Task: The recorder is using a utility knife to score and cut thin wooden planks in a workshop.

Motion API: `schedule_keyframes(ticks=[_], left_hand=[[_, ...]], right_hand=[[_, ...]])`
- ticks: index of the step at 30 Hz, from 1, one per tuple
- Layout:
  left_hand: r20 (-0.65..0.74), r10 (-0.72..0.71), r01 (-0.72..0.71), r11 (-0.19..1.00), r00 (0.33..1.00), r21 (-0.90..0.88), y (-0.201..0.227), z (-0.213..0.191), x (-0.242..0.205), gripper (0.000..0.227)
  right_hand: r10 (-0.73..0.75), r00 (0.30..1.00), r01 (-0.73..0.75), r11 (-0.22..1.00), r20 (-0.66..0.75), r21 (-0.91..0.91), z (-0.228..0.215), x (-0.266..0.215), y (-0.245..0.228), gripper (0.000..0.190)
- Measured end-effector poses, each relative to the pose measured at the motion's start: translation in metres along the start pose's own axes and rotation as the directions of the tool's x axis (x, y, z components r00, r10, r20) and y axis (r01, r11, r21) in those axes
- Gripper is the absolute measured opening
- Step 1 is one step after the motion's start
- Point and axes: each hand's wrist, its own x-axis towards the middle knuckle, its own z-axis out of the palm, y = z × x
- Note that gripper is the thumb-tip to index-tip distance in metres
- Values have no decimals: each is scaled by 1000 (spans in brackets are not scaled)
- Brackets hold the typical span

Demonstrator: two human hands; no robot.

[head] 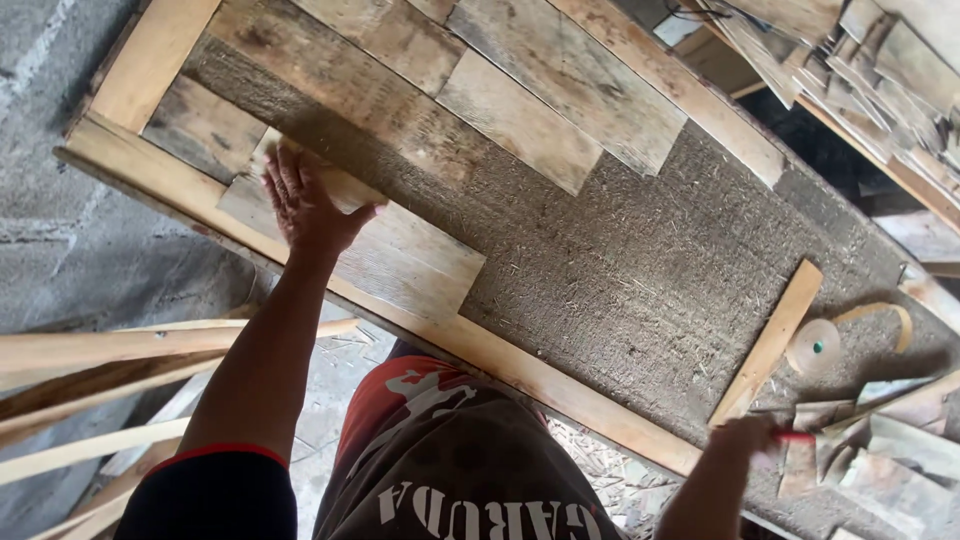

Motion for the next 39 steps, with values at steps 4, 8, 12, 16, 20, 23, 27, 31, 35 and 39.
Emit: schedule_keyframes(ticks=[4,8,12,16,20,23,27,31,35,39], left_hand=[[-12,33,-33,999,999,-8,-5,4,5,139],[-6,21,-22,999,1000,-38,-6,-10,2,131],[-38,1,-4,997,999,-71,-28,-15,5,120],[-160,-10,0,998,987,-61,-64,-18,4,94],[-183,-94,81,994,979,-79,-67,-43,-9,70],[-157,-136,126,989,978,-74,-53,-61,-15,65],[-147,-162,155,986,976,-54,-65,-51,-14,66],[-194,-136,128,990,972,-51,-77,-39,-13,68],[-253,-117,98,991,960,-89,-78,-40,-11,72],[-273,-152,114,982,950,-151,-71,-50,-9,73]], right_hand=[[97,991,35,493,96,-869,-25,-28,-5,19],[188,982,125,-552,23,-825,-85,-57,-1,9],[197,974,180,-973,-110,-147,-210,-124,9,2],[194,781,325,-938,-594,120,-321,-192,5,14],[144,728,442,-846,-670,298,-398,-228,3,24],[193,706,530,-782,-682,327,-427,-236,2,20],[217,718,556,-751,-661,357,-449,-246,3,20],[231,747,561,-721,-623,406,-457,-258,10,24],[291,698,526,-828,-654,193,-463,-251,-4,24],[294,658,413,-911,-693,6,-450,-246,2,22]])
